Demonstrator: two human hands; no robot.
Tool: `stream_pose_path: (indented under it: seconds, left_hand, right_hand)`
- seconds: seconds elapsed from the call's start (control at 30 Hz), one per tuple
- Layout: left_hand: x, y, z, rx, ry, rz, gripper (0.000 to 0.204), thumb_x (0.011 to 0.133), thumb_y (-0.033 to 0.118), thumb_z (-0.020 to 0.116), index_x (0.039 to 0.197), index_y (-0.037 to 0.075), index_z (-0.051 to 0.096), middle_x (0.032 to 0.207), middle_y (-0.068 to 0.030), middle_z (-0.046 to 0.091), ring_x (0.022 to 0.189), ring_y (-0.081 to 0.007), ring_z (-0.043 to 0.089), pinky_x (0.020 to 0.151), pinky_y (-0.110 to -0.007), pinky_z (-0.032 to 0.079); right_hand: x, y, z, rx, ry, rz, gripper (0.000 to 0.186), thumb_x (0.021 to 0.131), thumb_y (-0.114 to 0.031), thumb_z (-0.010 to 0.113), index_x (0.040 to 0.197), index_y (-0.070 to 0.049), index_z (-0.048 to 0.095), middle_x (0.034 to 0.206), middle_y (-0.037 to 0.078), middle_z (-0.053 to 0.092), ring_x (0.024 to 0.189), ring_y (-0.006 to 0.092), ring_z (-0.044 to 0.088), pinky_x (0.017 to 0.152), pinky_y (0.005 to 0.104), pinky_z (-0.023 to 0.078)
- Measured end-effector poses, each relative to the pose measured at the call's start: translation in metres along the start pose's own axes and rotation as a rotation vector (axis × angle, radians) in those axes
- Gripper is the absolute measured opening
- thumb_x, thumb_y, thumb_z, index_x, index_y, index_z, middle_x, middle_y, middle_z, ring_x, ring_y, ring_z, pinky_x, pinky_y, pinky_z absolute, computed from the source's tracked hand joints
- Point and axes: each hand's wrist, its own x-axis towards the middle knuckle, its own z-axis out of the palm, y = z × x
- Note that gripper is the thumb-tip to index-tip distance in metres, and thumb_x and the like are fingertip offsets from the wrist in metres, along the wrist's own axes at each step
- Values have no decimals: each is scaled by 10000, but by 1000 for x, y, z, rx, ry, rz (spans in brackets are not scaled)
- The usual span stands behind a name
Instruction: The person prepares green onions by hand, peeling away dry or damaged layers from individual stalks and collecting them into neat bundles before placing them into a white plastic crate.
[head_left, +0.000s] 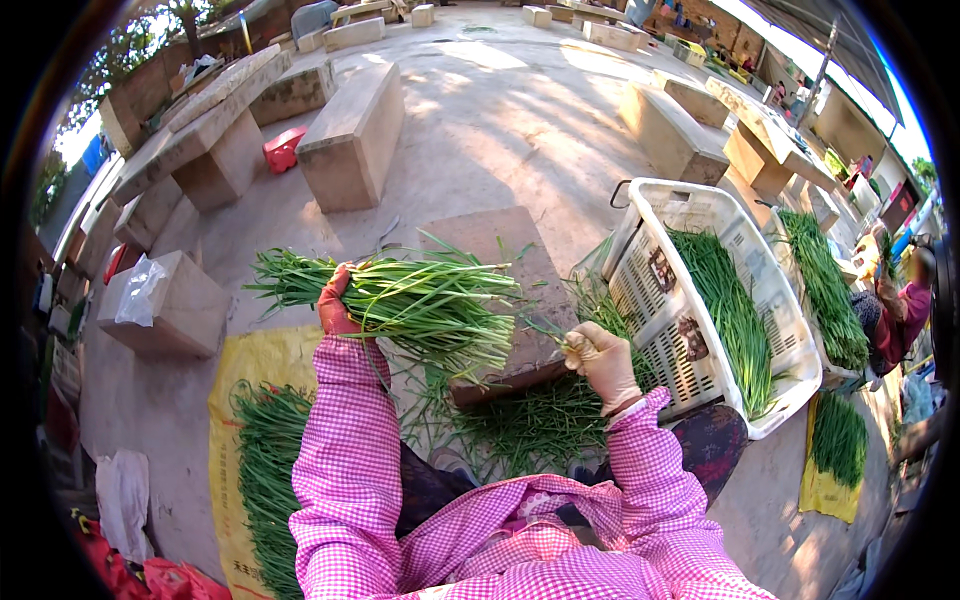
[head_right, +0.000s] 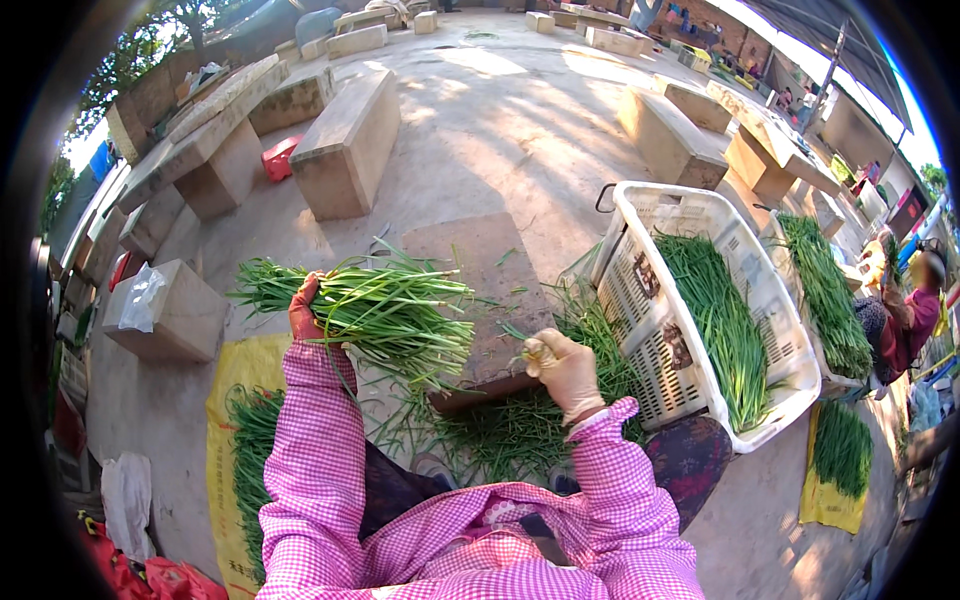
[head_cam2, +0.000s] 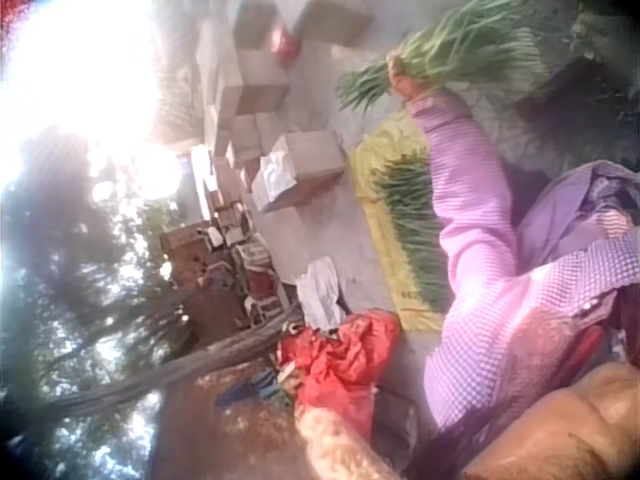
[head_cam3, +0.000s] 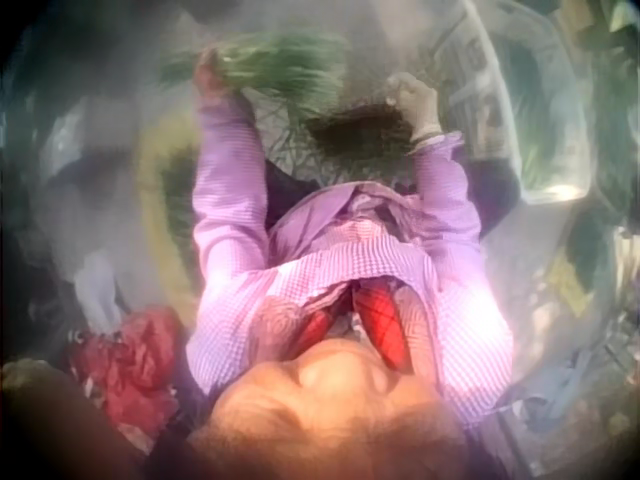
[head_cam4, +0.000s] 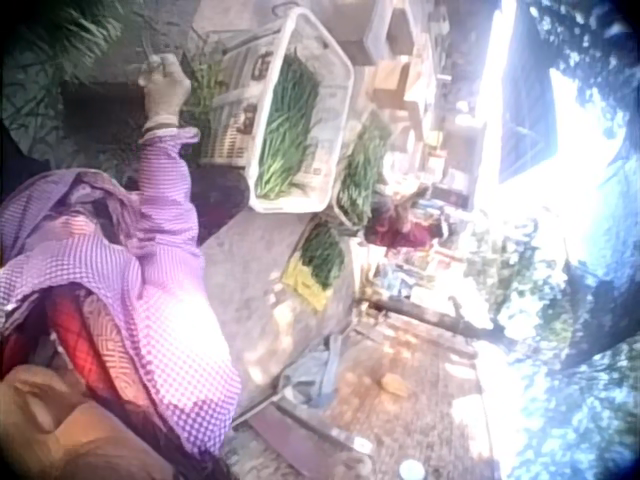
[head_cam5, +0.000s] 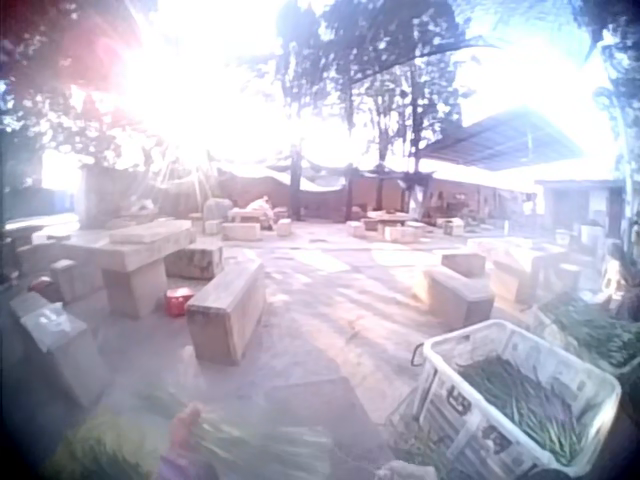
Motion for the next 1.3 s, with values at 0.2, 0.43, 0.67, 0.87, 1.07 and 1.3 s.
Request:
stream_pose_path:
  seconds: [0.2,0.43,0.67,0.87,1.07,1.3]
  left_hand:
    - [2,-4,-4,39,-22,-7,116,843,128,590,910,33,596,925,-160,664,821,-317,645,772,-481,546]
    - [-9,1,9,66,-61,36,135,888,174,586,926,44,584,914,-119,653,845,-273,630,790,-428,532]
    - [-14,2,14,131,-175,17,159,878,171,611,966,52,554,902,-91,628,872,-232,613,810,-394,515]
    - [-24,-5,31,126,-219,50,157,846,88,643,957,40,541,869,-70,591,851,-212,592,821,-371,501]
    - [-28,1,36,72,-228,67,145,844,85,640,942,45,541,848,-61,587,858,-205,586,818,-359,502]
    - [-30,-12,39,300,-165,-10,130,859,128,623,929,49,545,865,-81,606,832,-203,595,780,-362,514]
  right_hand:
    - [4,2,6,-6,44,-230,366,818,-250,712,1133,-80,639,1047,70,654,865,135,637,794,296,505]
    - [14,14,21,-386,101,-271,87,835,-201,645,857,-117,654,790,60,665,739,235,650,651,345,501]
    - [24,-1,12,355,-3,-87,282,885,-164,636,1144,-51,623,1011,36,670,904,127,610,819,261,480]
    - [10,-13,42,81,-351,-185,153,868,-140,645,996,-64,680,833,29,673,785,117,618,724,261,491]
    - [7,47,-17,-480,-273,-77,291,850,-229,672,1098,-77,652,959,88,680,878,206,656,780,291,511]
    - [12,-32,54,-89,-258,-667,268,780,-163,708,1027,-87,640,974,49,653,902,226,607,836,353,460]
